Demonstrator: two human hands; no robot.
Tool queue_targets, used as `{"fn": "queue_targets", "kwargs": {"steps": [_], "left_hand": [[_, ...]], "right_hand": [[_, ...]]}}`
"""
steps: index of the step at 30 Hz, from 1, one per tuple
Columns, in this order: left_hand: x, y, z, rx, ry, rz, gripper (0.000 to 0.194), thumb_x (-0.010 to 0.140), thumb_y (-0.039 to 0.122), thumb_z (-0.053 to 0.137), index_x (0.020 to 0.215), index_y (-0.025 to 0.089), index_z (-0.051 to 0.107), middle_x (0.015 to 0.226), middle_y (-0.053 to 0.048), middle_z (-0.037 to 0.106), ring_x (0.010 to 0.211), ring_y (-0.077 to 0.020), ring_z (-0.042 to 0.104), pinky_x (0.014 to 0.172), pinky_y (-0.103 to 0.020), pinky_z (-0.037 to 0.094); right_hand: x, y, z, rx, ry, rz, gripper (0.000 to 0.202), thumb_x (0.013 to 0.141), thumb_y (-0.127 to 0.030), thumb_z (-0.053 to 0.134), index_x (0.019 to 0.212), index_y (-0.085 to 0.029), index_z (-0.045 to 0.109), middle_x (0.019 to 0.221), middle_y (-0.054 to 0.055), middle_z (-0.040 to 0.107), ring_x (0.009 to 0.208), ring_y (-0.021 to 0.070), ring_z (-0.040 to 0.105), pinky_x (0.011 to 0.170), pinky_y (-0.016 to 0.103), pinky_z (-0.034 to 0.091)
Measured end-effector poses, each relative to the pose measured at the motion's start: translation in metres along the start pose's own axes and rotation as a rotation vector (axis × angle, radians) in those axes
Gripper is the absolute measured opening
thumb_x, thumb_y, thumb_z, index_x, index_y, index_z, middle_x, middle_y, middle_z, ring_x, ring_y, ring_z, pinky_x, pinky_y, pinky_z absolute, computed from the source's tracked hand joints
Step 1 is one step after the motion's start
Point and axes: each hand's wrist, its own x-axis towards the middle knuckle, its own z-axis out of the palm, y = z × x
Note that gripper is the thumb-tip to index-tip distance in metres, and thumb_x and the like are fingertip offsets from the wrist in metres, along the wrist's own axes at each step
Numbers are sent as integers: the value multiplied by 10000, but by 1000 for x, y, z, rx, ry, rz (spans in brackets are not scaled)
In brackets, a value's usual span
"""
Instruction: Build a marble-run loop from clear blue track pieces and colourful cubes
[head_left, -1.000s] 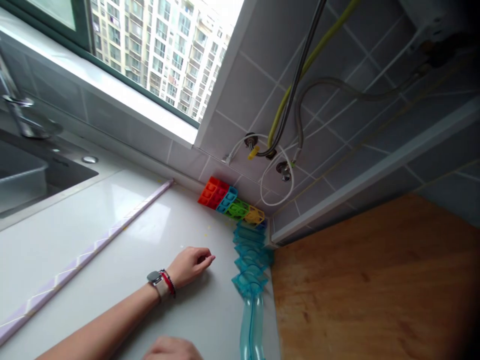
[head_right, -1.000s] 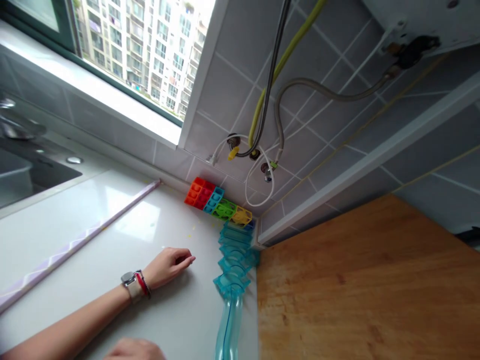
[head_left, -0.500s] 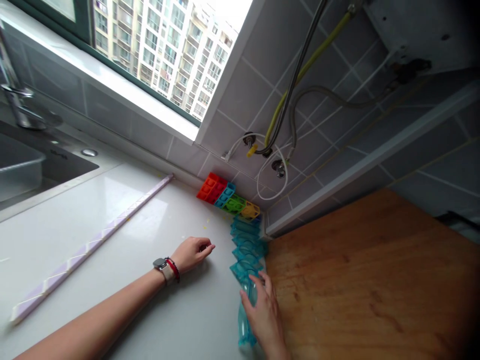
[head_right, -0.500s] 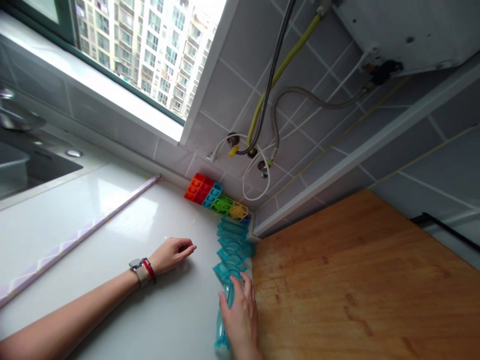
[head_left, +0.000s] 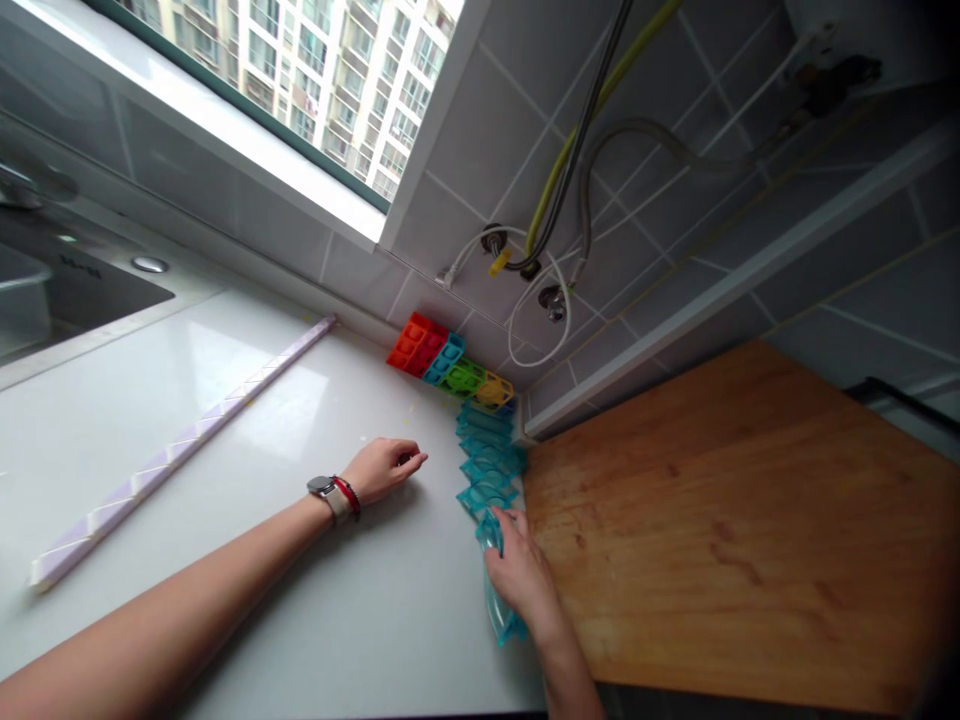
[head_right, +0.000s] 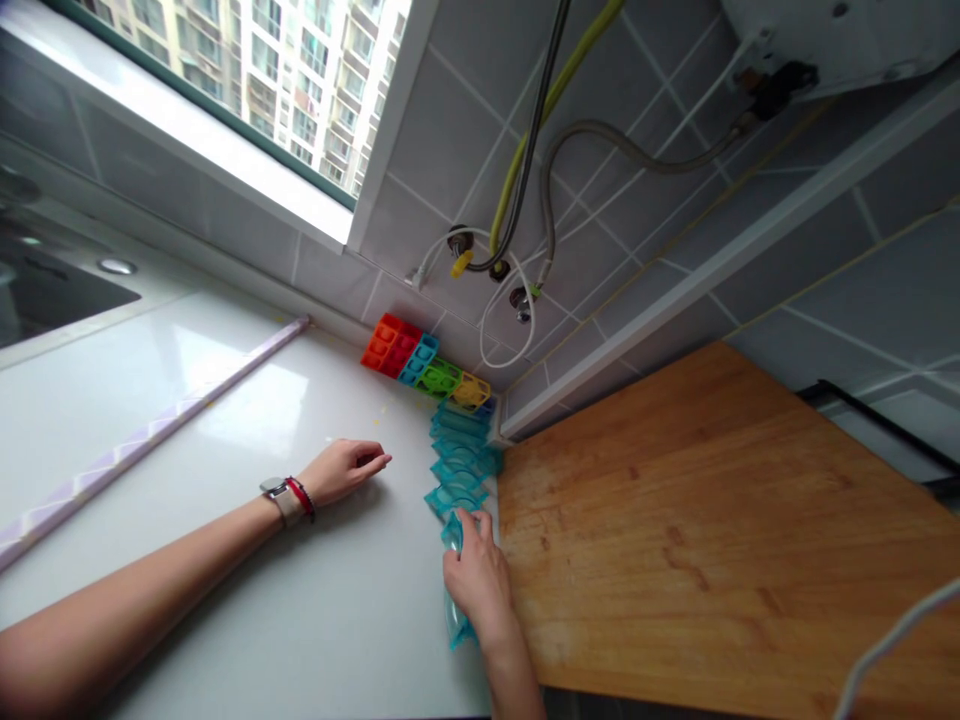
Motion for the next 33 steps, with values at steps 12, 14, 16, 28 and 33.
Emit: {"fn": "queue_targets", "kwargs": {"steps": [12, 14, 16, 28, 33], "left_hand": [[4, 13, -10, -479, 10, -124, 607, 992, 668, 359, 1126, 156, 655, 870, -79, 705, 744, -203, 707, 599, -276, 542], [8, 8, -16, -553, 133, -160, 571, 909, 677, 545, 1134, 163, 653, 988, -97, 714, 850, -228, 709, 651, -298, 570], [13, -2, -22, -528, 244, -183, 560, 836, 658, 660, 1082, 155, 663, 950, -83, 709, 796, -217, 687, 625, -297, 560], [16, -23, -56, -114, 683, -288, 642, 799, 576, 754, 1267, 207, 516, 960, -38, 681, 622, -154, 621, 616, -300, 518], [11, -24, -69, 433, 627, -285, 505, 908, 404, 657, 1363, 248, 503, 1220, -87, 656, 1007, -260, 694, 819, -352, 550]], "right_hand": [[91, -104, 4, 1145, 257, -309, 582, 879, -311, 643, 1433, -179, 523, 1349, 130, 652, 950, 191, 703, 899, 341, 572], [117, -139, 29, 1335, 241, -343, 605, 867, -341, 674, 1414, -152, 497, 1351, 155, 645, 1059, 215, 700, 966, 365, 557], [138, -164, 50, 1441, 227, -333, 663, 847, -348, 699, 1428, -148, 451, 1324, 167, 653, 1095, 225, 696, 991, 384, 547], [159, -173, 98, 1334, 262, -250, 512, 868, -461, 652, 1266, -138, 658, 1240, 122, 618, 936, 177, 628, 856, 313, 549], [158, -178, 105, 1168, 295, -304, 507, 840, -391, 730, 1299, -178, 693, 1412, 151, 486, 839, 148, 617, 787, 314, 577]]}}
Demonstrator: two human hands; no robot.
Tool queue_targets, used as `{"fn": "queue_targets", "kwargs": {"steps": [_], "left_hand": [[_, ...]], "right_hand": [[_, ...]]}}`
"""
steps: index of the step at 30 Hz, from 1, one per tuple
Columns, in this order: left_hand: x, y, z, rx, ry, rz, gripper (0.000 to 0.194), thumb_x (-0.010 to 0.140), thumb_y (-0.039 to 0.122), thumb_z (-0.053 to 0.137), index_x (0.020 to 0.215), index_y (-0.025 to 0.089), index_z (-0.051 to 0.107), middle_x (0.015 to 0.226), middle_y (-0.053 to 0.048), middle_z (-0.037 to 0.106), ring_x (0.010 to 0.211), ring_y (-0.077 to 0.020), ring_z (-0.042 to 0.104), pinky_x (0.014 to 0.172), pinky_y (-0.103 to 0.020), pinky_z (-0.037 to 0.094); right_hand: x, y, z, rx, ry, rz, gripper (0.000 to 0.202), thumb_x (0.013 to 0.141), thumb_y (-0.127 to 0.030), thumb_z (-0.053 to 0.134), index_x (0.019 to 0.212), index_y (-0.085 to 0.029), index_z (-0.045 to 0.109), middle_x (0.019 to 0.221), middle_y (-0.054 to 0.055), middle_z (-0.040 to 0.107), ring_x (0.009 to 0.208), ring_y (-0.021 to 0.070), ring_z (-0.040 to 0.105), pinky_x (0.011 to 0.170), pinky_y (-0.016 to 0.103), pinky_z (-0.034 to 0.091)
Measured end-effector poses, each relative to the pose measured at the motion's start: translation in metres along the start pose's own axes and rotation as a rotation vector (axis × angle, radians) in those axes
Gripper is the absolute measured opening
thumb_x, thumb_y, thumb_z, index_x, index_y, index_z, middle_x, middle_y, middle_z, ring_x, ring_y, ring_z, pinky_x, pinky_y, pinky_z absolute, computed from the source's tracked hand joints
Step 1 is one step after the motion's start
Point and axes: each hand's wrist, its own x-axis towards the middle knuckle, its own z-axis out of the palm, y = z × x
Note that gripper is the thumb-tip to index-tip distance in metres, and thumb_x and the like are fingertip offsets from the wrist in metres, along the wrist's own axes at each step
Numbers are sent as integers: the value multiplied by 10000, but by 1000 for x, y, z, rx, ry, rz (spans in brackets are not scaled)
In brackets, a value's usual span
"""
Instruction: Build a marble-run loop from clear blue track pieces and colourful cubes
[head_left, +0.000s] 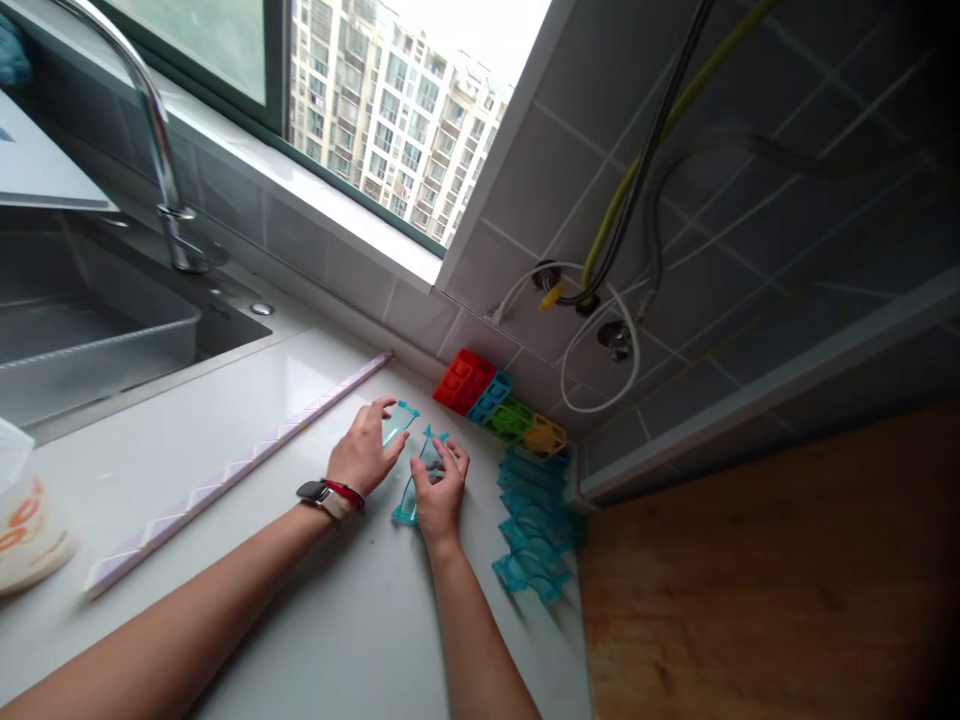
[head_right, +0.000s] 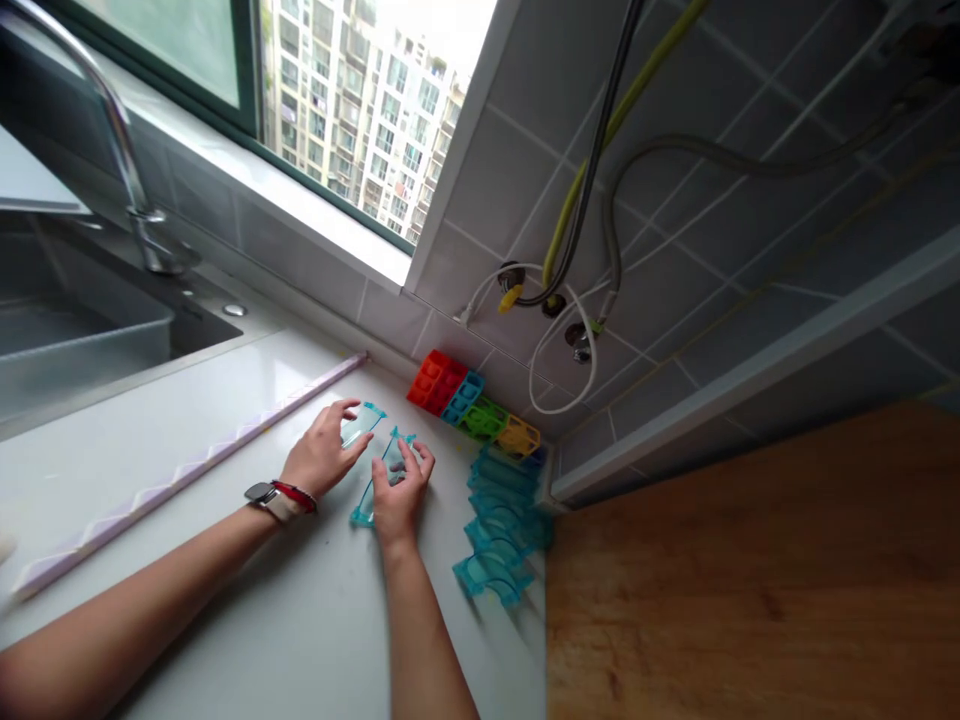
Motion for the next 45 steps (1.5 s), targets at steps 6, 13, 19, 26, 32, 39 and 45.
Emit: {"fn": "queue_targets", "kwargs": {"steps": [6, 13, 19, 26, 32, 39, 45], "left_hand": [[-7, -2, 6, 226, -129, 75, 290, 949, 308, 564, 1215, 222, 639, 1283, -101, 621, 1014, -268, 688, 802, -358, 566], [-7, 1, 4, 373, -141, 160, 342, 992, 378, 517, 1186, 164, 699, 1283, -180, 646, 1115, -358, 647, 876, -478, 562], [-16, 6, 11, 339, -172, 398, 409, 960, 314, 593, 1350, 206, 651, 1546, -175, 516, 1490, -430, 369, 1153, -606, 362], [-31, 12, 15, 384, -301, 475, 277, 951, 201, 566, 1186, 225, 710, 1245, -129, 727, 1308, -367, 582, 1125, -589, 378], [-17, 2, 10, 435, -294, 429, 310, 917, 216, 641, 1215, 270, 707, 1379, -111, 681, 1325, -402, 555, 1093, -657, 357], [8, -24, 9, 244, -239, 387, 159, 916, 226, 634, 981, 271, 773, 1225, -60, 772, 1212, -347, 647, 1129, -674, 284], [5, -11, 8, 105, -9, 467, 212, 939, 208, 577, 1028, 233, 768, 1213, -74, 768, 1292, -347, 574, 1117, -582, 383]], "right_hand": [[0, 5, 2, -112, 31, -48, 446, 814, -327, 770, 1231, -172, 734, 1427, 162, 501, 1178, 272, 610, 1010, 400, 540], [0, 4, 1, -64, 2, 0, 483, 872, -238, 575, 1346, -170, 638, 1524, 169, 422, 1276, 260, 599, 974, 339, 575], [0, 3, 1, 24, 55, -26, 440, 844, -200, 559, 1278, -137, 605, 1496, 200, 449, 1286, 253, 604, 1051, 364, 541], [0, -1, -1, 7, 83, -62, 362, 863, -160, 499, 1205, -143, 616, 1340, 188, 602, 1194, 235, 649, 1018, 372, 555], [-2, 0, -1, 38, 41, -69, 353, 877, -188, 530, 1211, -160, 641, 1350, 165, 590, 1192, 237, 636, 980, 366, 565], [0, 1, 1, -37, -35, -87, 294, 876, -177, 543, 1120, -192, 707, 1260, 110, 626, 1170, 218, 625, 972, 340, 548], [0, -5, 0, -62, -59, -95, 284, 873, -139, 549, 1105, -193, 703, 1212, 86, 632, 1126, 201, 631, 942, 304, 548]]}}
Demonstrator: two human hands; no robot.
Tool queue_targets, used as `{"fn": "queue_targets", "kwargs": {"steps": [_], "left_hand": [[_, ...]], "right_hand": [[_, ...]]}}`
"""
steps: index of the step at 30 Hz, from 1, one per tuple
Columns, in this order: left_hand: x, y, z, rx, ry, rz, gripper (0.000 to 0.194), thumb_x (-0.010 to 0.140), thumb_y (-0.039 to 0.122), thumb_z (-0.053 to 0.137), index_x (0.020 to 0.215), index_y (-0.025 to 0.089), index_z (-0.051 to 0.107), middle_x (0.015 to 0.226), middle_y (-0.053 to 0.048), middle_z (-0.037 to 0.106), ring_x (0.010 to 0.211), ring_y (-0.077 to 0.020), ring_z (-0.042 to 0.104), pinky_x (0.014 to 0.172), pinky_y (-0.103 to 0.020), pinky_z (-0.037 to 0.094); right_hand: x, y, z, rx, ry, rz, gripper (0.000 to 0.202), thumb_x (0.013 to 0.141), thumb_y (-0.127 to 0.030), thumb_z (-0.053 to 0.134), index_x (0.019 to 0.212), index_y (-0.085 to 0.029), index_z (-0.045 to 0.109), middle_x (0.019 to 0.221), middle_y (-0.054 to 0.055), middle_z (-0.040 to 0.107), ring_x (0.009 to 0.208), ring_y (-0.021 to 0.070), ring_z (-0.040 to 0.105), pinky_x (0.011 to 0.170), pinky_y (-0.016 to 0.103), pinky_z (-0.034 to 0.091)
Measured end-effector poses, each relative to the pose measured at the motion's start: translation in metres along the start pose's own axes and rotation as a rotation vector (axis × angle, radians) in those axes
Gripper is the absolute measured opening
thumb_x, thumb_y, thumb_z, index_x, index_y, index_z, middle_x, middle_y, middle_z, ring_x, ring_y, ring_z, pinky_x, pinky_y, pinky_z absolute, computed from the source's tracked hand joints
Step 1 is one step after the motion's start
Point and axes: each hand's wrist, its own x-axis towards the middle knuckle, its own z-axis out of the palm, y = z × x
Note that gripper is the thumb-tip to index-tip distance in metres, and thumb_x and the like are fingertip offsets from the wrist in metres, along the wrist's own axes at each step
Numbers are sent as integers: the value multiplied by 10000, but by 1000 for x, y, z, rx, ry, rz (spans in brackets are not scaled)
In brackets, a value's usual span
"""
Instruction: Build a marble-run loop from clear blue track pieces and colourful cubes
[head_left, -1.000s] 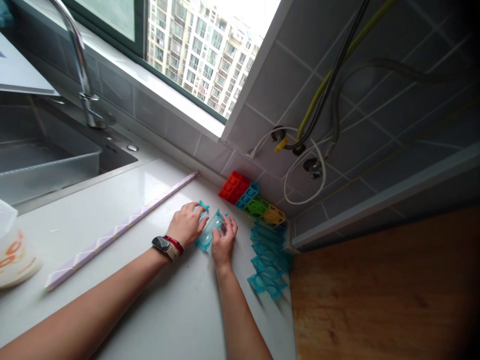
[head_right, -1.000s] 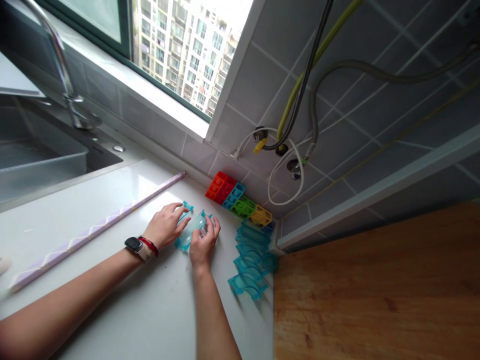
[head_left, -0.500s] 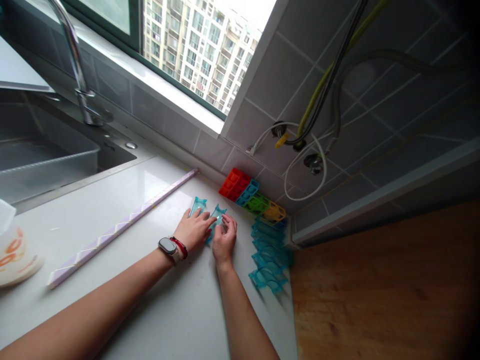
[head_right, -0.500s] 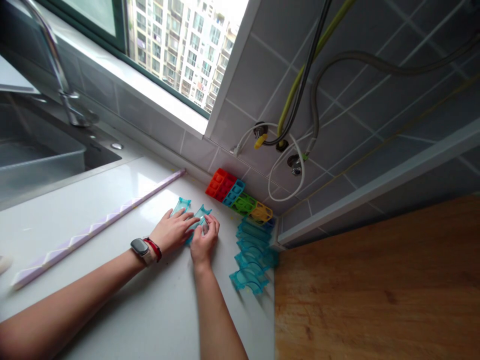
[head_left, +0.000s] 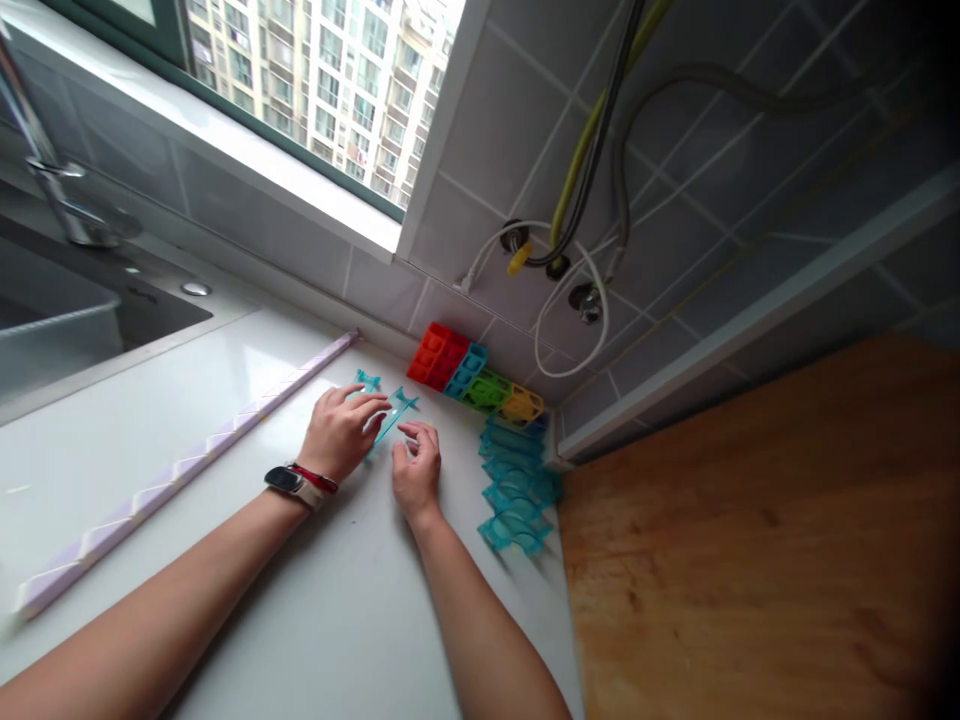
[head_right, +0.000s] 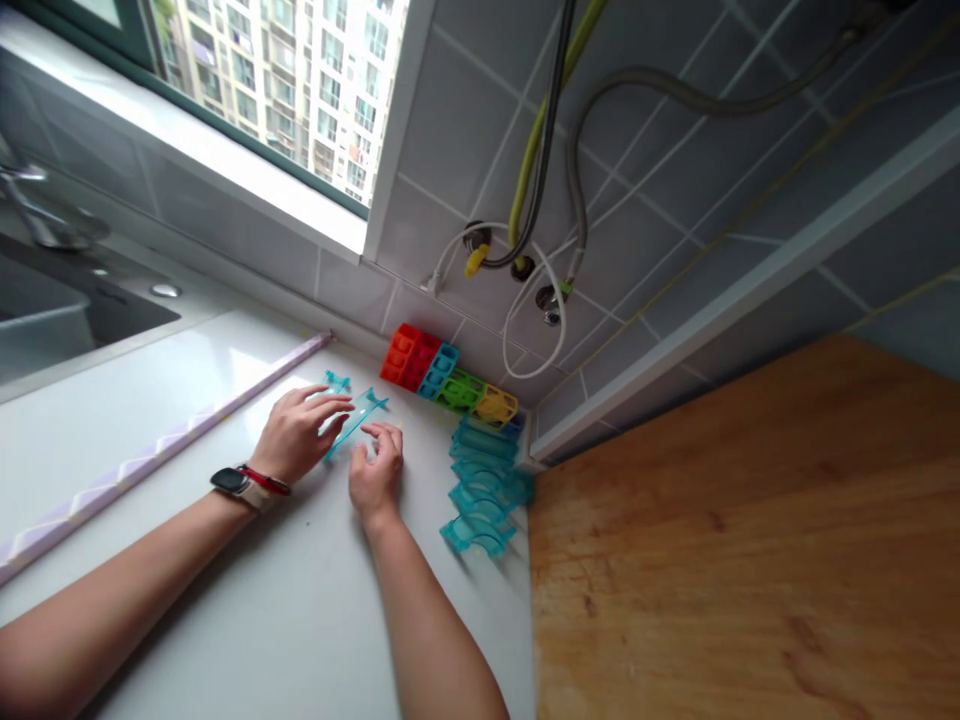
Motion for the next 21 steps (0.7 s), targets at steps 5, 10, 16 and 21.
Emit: {"fn": "queue_targets", "kwargs": {"steps": [5, 10, 16, 21], "left_hand": [[-17, 61, 0, -254, -52, 250, 240, 974, 187, 520, 1090, 223, 727, 1057, -95, 749, 1084, -259, 648, 970, -430, 522], [-33, 92, 0, -346, -34, 234, 174, 966, 197, 552, 1081, 223, 681, 1041, -100, 702, 989, -256, 628, 911, -434, 527], [-34, 90, 0, -437, 9, 189, 328, 956, 203, 580, 1284, 223, 576, 1326, -134, 630, 1240, -284, 593, 1071, -460, 476], [-40, 86, 12, -555, -287, 99, 200, 1005, 212, 469, 1122, 215, 631, 909, -47, 744, 749, -163, 689, 721, -284, 548]], "right_hand": [[-4, -4, -9, -37, -26, -22, 225, 920, -144, 527, 1069, -173, 693, 1093, 79, 660, 1027, 205, 649, 953, 333, 549], [4, -23, -30, 8, -102, 6, 288, 931, -160, 493, 1124, -163, 706, 1087, 75, 690, 933, 200, 687, 847, 311, 584], [31, -65, -105, -354, -112, -73, 250, 929, -258, 549, 1106, -222, 723, 1048, 44, 761, 897, 186, 709, 827, 284, 552], [47, -50, -157, -904, -72, 265, 207, 872, -420, 697, 799, -226, 699, 815, 82, 766, 801, 251, 716, 733, 332, 509]]}}
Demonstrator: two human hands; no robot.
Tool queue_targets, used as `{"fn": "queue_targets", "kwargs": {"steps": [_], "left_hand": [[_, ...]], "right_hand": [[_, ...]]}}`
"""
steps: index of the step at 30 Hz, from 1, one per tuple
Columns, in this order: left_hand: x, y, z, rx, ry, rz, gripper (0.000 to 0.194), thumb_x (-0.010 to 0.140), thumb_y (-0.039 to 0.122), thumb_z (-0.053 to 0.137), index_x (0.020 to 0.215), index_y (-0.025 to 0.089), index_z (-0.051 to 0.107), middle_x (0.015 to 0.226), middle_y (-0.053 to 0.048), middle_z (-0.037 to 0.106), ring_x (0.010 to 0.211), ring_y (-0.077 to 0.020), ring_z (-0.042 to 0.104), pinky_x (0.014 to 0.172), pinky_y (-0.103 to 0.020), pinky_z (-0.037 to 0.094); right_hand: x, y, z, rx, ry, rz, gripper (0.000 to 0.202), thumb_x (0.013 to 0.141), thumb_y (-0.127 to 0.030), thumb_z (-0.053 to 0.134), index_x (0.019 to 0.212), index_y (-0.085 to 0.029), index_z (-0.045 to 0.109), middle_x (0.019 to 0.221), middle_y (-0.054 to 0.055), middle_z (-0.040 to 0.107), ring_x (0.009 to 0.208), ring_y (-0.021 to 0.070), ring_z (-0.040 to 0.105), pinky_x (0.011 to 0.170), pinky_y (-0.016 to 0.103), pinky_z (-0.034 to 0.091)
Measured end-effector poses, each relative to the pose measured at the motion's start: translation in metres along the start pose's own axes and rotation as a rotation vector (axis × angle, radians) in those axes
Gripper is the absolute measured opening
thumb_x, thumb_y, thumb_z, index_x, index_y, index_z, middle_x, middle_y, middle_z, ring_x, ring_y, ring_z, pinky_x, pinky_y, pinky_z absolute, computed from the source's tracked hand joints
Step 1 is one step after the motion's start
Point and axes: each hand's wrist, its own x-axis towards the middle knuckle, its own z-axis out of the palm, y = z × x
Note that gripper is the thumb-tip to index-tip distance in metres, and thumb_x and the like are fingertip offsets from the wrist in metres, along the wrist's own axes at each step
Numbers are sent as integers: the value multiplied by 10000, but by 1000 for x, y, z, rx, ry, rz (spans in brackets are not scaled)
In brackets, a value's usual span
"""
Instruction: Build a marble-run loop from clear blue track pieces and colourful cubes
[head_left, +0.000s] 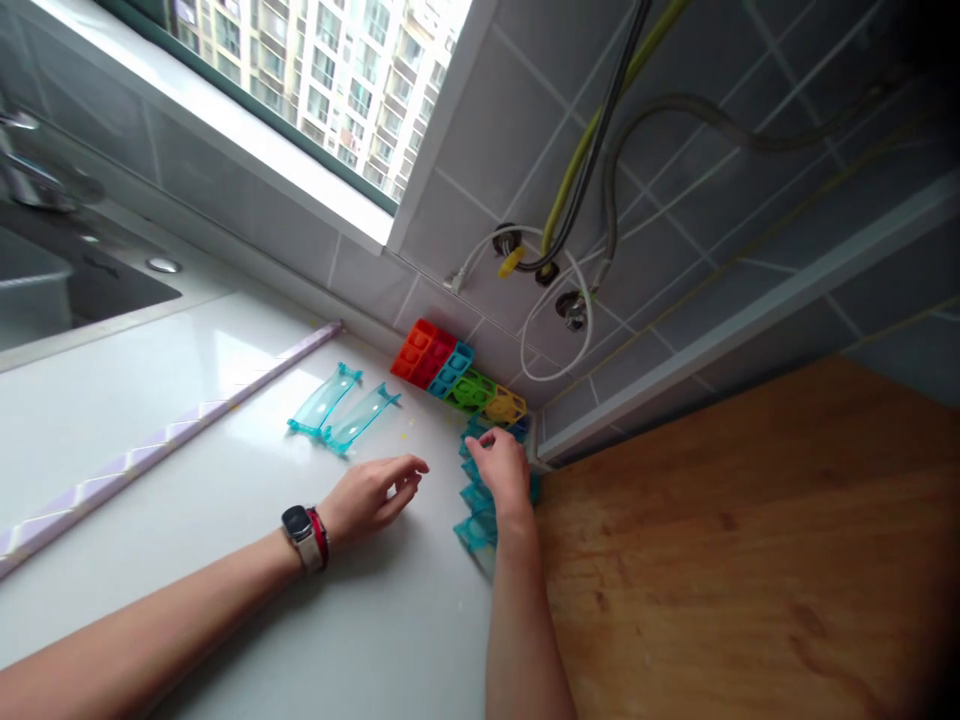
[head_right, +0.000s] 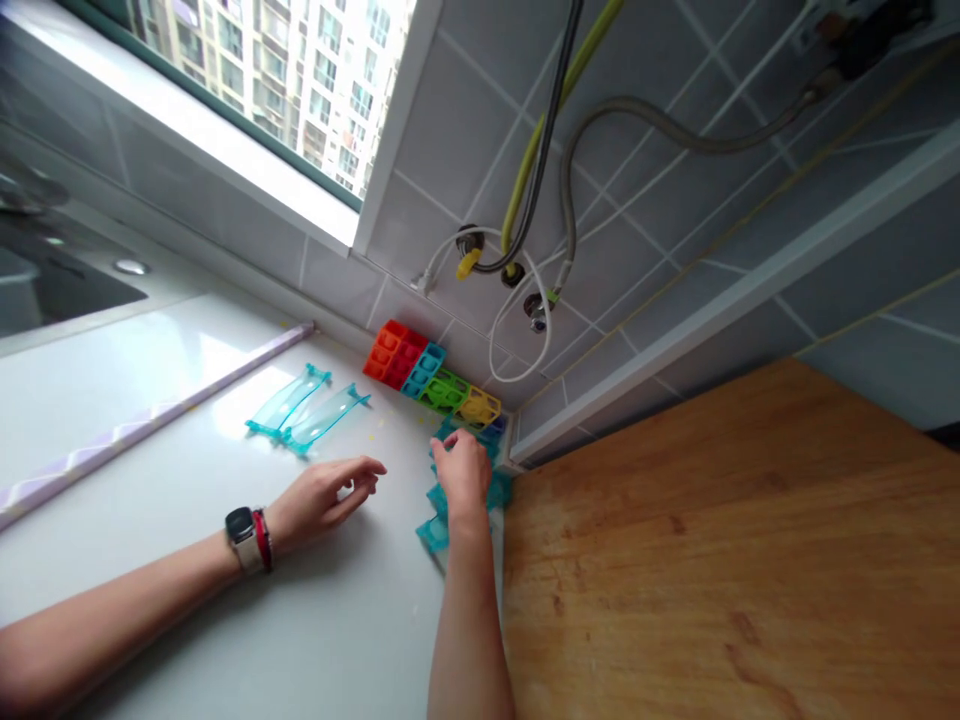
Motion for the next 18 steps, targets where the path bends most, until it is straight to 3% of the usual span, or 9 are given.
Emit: {"fn": "queue_targets", "kwargs": {"steps": [2, 4, 8, 11, 15, 18], "left_hand": [[-1, -2, 2, -33, -37, -73, 220, 1014, 249, 465, 1157, 214, 628, 832, -21, 742, 619, -134, 645, 624, -251, 519], [-1, -3, 2, -52, -35, -114, 227, 1017, 276, 467, 1158, 214, 633, 796, -9, 734, 568, -120, 616, 586, -233, 498], [1, -2, 0, -92, -41, -149, 226, 1011, 297, 479, 1109, 208, 662, 753, -3, 719, 565, -117, 616, 578, -221, 490], [2, -1, -1, -126, -47, -170, 221, 1006, 308, 490, 1073, 207, 675, 728, 0, 718, 566, -119, 621, 575, -218, 492], [2, -2, 1, -146, -35, -199, 219, 1007, 314, 492, 1073, 209, 673, 731, 1, 713, 558, -117, 615, 569, -218, 501], [1, -5, 5, -154, -15, -218, 238, 999, 327, 520, 1170, 214, 641, 877, -33, 730, 658, -135, 660, 584, -231, 530]], "right_hand": [[7, 14, 7, -33, -60, 23, 234, 739, -390, 832, 699, -228, 667, 725, 75, 743, 736, 260, 708, 666, 320, 489], [12, 25, 14, -50, -88, 30, 249, 689, -364, 871, 698, -234, 659, 718, 58, 738, 720, 248, 705, 645, 301, 476], [17, 36, 23, -45, -86, 6, 210, 732, -351, 848, 851, -242, 714, 843, 72, 768, 805, 249, 717, 678, 300, 478], [17, 38, 26, -22, -102, -29, 120, 754, -312, 829, 823, -253, 751, 813, 63, 767, 808, 246, 718, 686, 301, 476], [16, 32, 24, 42, -97, -89, 42, 783, -276, 801, 774, -248, 771, 753, 47, 749, 754, 223, 700, 678, 292, 470], [14, 19, 20, 118, -83, -166, 91, 847, -330, 756, 873, -245, 779, 757, 21, 740, 738, 193, 683, 691, 272, 475]]}}
